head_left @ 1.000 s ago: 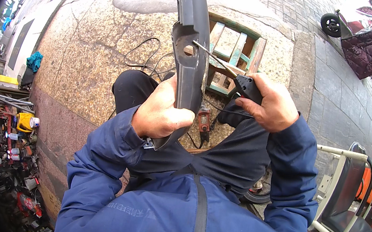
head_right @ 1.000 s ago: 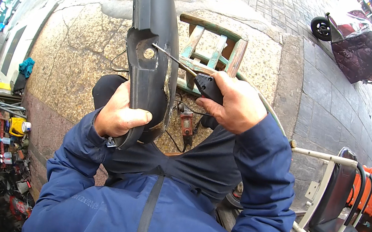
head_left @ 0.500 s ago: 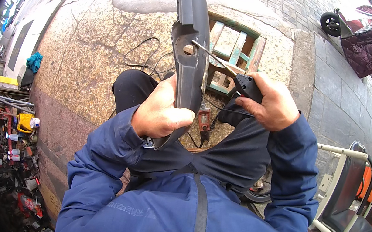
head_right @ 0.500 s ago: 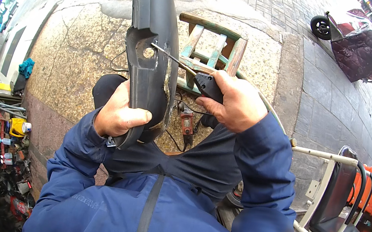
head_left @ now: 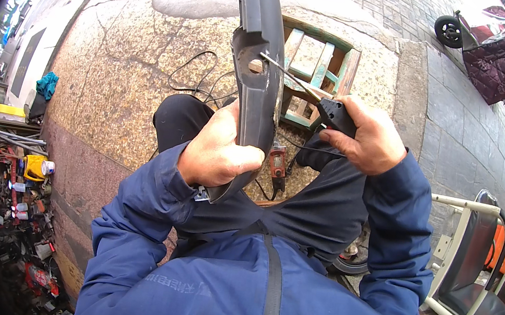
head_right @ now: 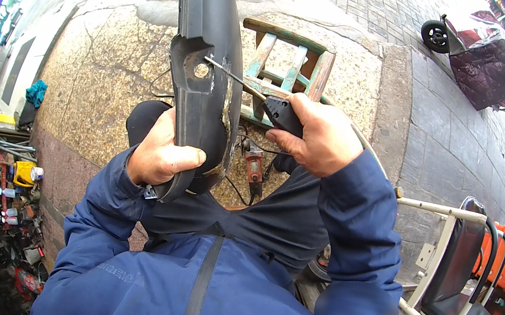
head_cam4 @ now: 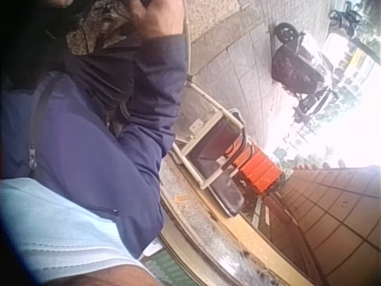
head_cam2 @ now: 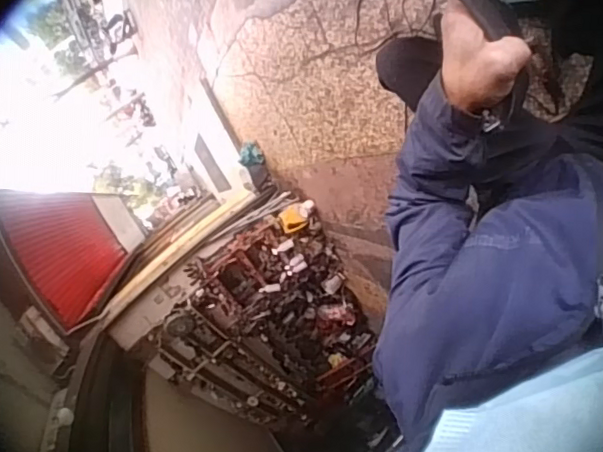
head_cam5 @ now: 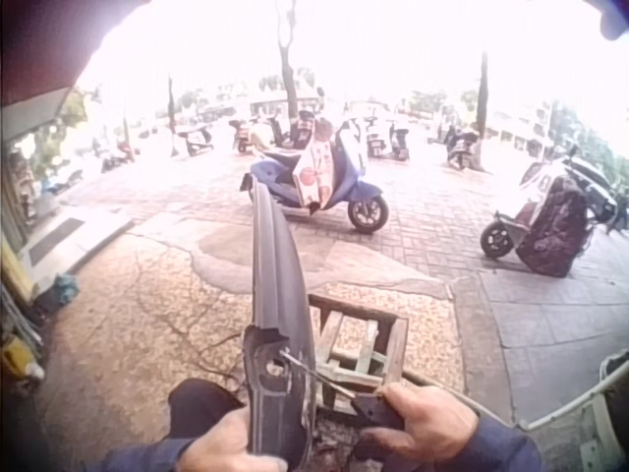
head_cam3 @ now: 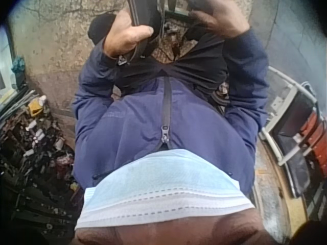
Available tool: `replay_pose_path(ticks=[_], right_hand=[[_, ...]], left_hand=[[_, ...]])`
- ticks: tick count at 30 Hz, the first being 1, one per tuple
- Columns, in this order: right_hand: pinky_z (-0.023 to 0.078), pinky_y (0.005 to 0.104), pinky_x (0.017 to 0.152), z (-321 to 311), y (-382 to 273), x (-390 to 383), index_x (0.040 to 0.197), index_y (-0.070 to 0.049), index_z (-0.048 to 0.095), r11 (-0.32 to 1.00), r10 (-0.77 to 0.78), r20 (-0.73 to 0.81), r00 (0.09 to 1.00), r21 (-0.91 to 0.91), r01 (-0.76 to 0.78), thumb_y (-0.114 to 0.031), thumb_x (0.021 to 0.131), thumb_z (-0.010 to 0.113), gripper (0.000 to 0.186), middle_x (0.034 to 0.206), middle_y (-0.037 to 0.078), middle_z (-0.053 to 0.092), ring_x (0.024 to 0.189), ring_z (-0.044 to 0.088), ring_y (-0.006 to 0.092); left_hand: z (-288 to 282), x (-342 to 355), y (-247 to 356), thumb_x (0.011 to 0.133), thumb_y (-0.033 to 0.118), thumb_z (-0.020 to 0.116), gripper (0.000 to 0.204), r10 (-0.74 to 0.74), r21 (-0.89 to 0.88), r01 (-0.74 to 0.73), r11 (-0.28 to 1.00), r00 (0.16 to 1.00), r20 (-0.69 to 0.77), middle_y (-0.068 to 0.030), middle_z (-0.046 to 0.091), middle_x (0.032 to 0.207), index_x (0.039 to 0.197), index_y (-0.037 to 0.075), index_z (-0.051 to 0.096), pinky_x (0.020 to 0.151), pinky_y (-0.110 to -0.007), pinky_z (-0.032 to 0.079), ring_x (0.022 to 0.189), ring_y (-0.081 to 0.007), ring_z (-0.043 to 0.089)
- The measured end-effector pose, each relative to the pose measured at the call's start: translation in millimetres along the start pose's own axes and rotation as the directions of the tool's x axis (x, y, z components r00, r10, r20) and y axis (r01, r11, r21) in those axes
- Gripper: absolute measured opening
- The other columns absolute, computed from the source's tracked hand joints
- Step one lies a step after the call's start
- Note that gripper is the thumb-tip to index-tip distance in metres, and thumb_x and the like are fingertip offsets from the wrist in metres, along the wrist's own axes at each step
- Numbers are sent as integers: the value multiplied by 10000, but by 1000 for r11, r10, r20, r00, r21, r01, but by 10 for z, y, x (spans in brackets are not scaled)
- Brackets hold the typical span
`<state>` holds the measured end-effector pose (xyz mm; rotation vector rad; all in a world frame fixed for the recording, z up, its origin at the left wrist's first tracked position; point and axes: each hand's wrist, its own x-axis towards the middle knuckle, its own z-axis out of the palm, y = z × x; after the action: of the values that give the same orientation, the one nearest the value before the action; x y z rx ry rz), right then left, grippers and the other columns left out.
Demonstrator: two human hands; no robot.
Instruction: The person uses a handheld hot-air welding tool to melt and fuse a crack on a black plastic motorcycle fender. They hold the fender with one hand and guide the tool along the damaged seam, then flip the part to continue welding on the underside.
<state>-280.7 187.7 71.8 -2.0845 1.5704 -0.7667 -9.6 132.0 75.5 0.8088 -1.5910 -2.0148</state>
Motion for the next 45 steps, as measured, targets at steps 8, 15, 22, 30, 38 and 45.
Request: replay_pose_path(ticks=[8,15,22,30,38,45], right_hand=[[533,405,723,-27,27,25,1165,-6,613,996,88,57,995,-10,-88,-192,831,814,433,861,214,664,781,663,385],[533,402,726,-19,-9,-14,1162,-4,619,999,-29,13,999,41,29,-202,828,821,438,860,216,662,780,661,386],[530,393,715,-31,71,44,1160,-15,619,998,61,33,998,-2,-61,-178,829,813,416,842,210,655,755,651,374],[527,387,699,-76,52,-21,1159,-17,616,999,-23,52,998,-24,24,-163,821,815,418,834,202,653,742,647,385],[529,394,699,-96,66,-9,1160,-14,613,999,25,44,999,-47,-23,-167,820,817,425,841,212,650,752,652,386],[524,395,684,-113,28,-28,1127,-13,619,1000,18,60,998,-16,-17,-173,824,816,395,819,207,641,738,646,386]], left_hand=[[14,7,30,699,-32,528,705,32,-46,-30,999,999,44,-86,595,1252,1400,-20,454,998,-308,447,1138,-162,565],[48,-11,61,698,-33,514,725,-5,-78,7,997,1000,30,-91,584,1287,1419,-16,436,1039,-320,427,1188,-172,552],[15,0,33,697,-27,530,729,21,-30,-20,999,999,45,-80,581,1247,1420,-9,437,993,-304,443,1123,-159,557],[-8,-16,-17,685,-31,561,663,9,4,-9,1000,1000,-5,-22,542,1041,1342,3,477,818,-275,466,917,-114,517],[-17,-23,-11,689,-29,564,665,14,-19,-14,1000,1000,-4,-22,549,1051,1348,4,476,818,-269,463,920,-111,516],[-51,-27,-51,750,50,672,564,5,3,-5,1000,1000,1,-33,630,1059,1287,-21,517,869,-280,484,944,-112,593]])
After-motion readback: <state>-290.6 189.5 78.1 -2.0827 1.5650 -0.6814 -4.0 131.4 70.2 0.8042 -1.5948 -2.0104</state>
